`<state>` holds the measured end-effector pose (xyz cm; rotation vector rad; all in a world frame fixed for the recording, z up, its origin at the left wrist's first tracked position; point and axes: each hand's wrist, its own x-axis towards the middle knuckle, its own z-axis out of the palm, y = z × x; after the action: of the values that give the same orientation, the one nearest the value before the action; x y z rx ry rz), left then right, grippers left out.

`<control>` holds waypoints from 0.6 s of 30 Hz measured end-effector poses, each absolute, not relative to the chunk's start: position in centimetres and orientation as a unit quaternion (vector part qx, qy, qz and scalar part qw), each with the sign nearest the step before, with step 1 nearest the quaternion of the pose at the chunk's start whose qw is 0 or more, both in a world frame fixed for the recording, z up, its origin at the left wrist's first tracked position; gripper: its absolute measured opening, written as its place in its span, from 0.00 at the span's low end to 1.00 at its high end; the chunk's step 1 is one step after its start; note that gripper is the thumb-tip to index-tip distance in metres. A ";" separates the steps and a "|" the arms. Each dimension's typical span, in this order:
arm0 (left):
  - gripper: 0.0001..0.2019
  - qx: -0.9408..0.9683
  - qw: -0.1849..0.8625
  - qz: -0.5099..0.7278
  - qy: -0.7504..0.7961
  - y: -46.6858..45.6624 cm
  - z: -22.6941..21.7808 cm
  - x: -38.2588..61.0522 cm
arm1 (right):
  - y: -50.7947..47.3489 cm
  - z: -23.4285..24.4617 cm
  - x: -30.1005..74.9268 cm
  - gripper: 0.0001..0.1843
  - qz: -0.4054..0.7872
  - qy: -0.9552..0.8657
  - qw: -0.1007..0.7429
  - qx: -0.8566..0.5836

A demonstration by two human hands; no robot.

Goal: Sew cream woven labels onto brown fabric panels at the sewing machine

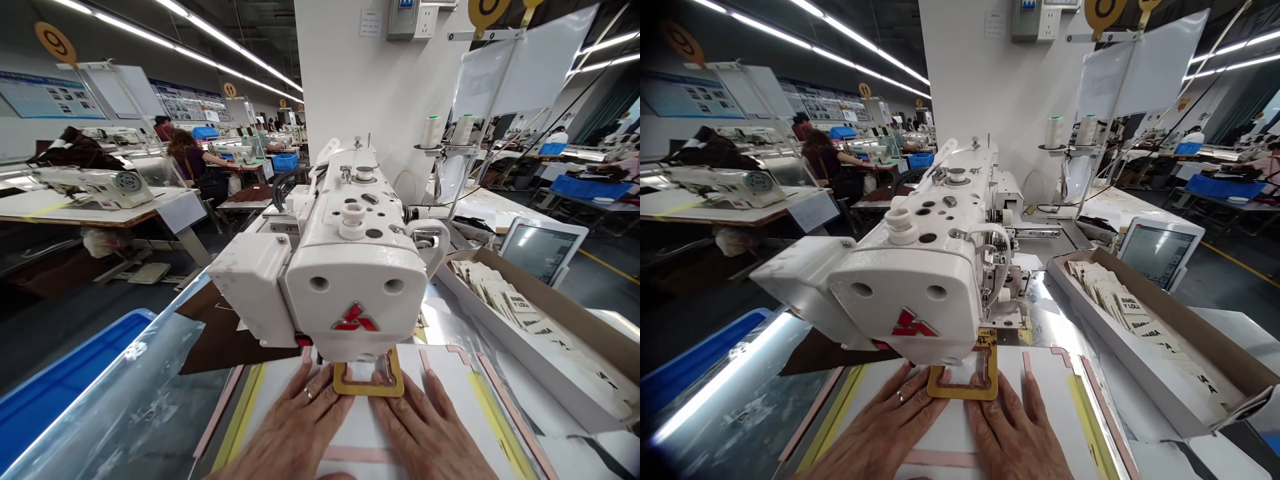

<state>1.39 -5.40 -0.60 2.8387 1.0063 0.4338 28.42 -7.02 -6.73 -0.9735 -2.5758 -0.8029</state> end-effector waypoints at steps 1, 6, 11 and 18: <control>0.50 0.932 0.049 0.142 0.330 -5.4 -0.7 1.4 | -7.0 -6.6 28.4 0.35 -0.283 -0.888 0.134 -0.337; 0.50 0.942 0.053 0.119 0.308 -4.4 -2.8 0.8 | -7.2 -6.3 28.1 0.36 -0.288 -0.891 0.113 -0.332; 0.47 0.954 0.043 0.094 0.281 -3.7 -4.7 0.2 | -7.0 -7.1 27.0 0.34 -0.285 -0.882 0.144 -0.346; 0.52 0.949 0.023 0.123 0.291 -3.9 -3.9 0.5 | -6.8 -8.1 25.8 0.32 -0.302 -0.858 0.153 -0.386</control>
<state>0.50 -3.91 -3.87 2.9370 0.9007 0.3799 25.82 -6.85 -8.09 -1.1085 -2.4614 -0.8671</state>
